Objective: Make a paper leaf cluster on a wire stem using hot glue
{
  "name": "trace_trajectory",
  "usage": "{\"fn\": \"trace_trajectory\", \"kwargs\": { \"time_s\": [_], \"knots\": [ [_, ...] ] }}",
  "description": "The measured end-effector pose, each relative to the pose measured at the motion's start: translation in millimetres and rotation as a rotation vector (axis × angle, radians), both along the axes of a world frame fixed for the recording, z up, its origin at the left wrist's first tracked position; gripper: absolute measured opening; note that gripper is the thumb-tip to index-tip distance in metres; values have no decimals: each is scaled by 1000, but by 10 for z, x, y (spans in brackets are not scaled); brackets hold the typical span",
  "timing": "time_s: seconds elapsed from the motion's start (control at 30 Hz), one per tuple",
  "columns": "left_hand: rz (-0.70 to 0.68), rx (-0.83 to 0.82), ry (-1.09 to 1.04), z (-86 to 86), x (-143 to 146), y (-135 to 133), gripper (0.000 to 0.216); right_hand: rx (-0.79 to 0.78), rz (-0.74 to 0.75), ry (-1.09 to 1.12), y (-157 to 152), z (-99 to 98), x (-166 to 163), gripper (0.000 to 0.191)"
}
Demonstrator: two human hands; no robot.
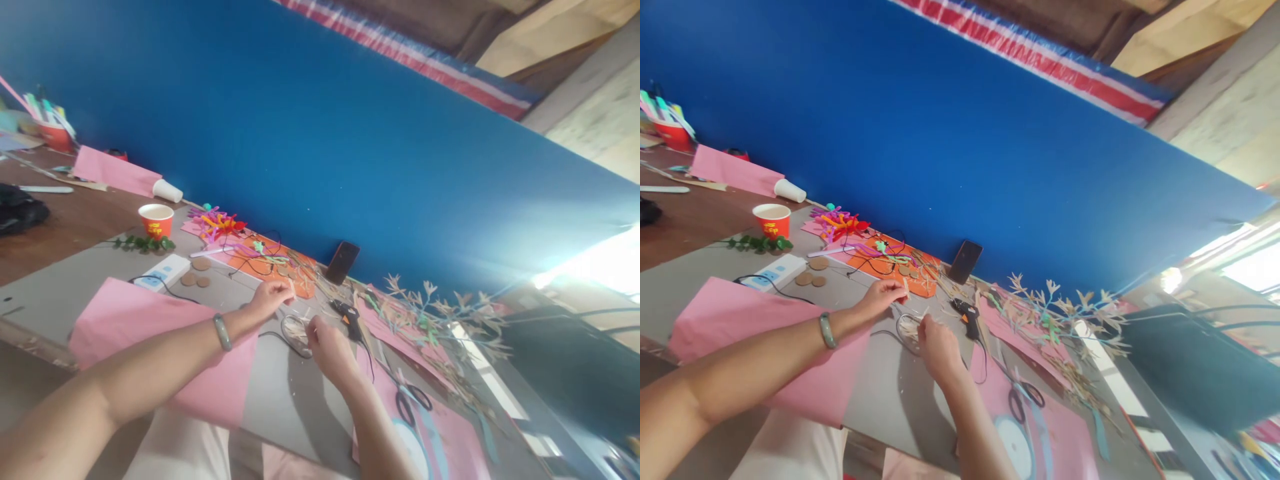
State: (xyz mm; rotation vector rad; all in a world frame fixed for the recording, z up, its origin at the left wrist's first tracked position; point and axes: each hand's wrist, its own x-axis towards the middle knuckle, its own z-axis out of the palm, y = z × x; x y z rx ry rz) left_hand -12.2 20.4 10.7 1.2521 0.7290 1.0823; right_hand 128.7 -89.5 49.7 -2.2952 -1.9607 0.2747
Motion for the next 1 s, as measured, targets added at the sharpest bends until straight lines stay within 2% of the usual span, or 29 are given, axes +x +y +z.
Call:
{"fn": "trace_trajectory", "kwargs": {
  "time_s": [0.2, 0.37, 0.53, 0.67, 0.77, 0.9, 1.0],
  "knots": [
    [-26, -64, 7, -25, 20, -24, 14, -209, 182, -259, -270, -95, -188, 22],
    [-72, -80, -5, -20, 37, -69, 14, -194, 183, -251, -330, -160, -169, 23],
    [-82, -95, 14, -20, 22, -79, 15, -63, 196, -38, -383, -3, 3, 21],
    [-101, -113, 26, -39, 18, -63, 17, 69, 152, 127, -444, 253, 305, 16],
    [-124, -120, 22, -74, 26, -43, 16, 120, 35, 84, -450, 403, 733, 14],
    [-142, -118, 10, -116, 35, -29, 14, 87, -193, -153, -481, 457, 1320, 10],
    [-143, -114, 11, -124, 30, -39, 13, 18, -172, -161, -574, 412, 1487, 13]
  ]
}}
